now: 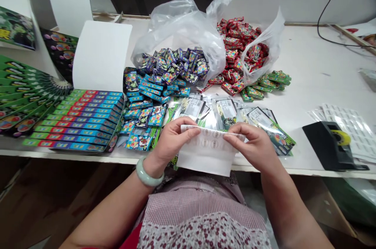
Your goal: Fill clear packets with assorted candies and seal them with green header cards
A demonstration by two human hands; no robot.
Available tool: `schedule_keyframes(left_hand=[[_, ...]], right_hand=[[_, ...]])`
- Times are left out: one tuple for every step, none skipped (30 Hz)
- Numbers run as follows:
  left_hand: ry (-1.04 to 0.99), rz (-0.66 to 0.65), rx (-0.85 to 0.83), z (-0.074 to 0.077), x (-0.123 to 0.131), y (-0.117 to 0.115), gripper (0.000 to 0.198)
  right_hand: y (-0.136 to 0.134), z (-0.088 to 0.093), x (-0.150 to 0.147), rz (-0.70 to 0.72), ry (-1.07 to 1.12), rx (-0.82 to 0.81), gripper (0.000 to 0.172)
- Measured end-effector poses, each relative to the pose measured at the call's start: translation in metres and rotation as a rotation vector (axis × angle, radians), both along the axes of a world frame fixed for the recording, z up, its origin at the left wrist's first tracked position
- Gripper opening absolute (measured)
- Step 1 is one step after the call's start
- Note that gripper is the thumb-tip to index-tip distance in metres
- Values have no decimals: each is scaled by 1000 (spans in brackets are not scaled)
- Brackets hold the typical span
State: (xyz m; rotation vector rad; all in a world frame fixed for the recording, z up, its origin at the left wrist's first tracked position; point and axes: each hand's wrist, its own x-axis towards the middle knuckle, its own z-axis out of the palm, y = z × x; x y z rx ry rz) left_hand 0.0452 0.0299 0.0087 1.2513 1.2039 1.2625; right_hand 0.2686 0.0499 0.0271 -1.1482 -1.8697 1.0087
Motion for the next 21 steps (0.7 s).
schedule_keyframes(left_hand=[[15,1,39,1,0,0,5],[28,-2,82,1,0,1,3],[41,-10,118,1,0,1,2],[54,-18,138,0,0,1,3],[66,-23,136,-1,0,1,2],[77,-27,113,-3,-1,1,2],[84,-30,77,-4,-1,1,6],[87,-32,37,-6,-1,0,10],[87,-34,1,-7,-2,0,14],[86,-36,-19,-7,-1,0,16],[86,-37,-19,-7,-1,-1,17],[93,-40,-7,-7,-1,-1,16],[106,-48,16,-5,-1,-1,14],[122,-61,46,-4,0,-1,11],[140,-80,81,-2,0,-1,8],[157,-100,116,-1,1,-2,6],[171,-118,145,0,1,-2,4],[180,-132,166,0,2,-2,3],[183,-139,180,1,2,-3,3],[184,-143,181,1,2,-3,3],[183,-144,171,1,2,-4,3]], right_hand=[[0,-1,0,-5,4,5,18],[0,-1,0,-11,6,8,16],[0,-2,-1,-15,5,6,15],[0,-2,-1,-16,0,1,15],[-1,-3,-1,-15,-6,-7,16],[-1,-3,-1,-12,-12,-16,17],[-1,-4,-1,-9,-17,-26,18],[-1,-4,-1,-4,-19,-35,20],[0,-4,-1,-2,-19,-42,21],[0,-4,0,0,-20,-46,21],[1,-4,1,6,-25,-51,21],[1,-3,2,21,-37,-57,21],[2,-2,3,44,-55,-60,18],[3,-1,4,70,-76,-56,15],[4,1,4,100,-100,-47,12],[5,2,4,131,-125,-36,12],[6,3,3,153,-146,-24,11],[6,4,2,165,-163,-14,10],[6,5,0,170,-175,-5,9],[6,6,-1,170,-184,3,10],[6,6,-3,162,-193,13,11]])
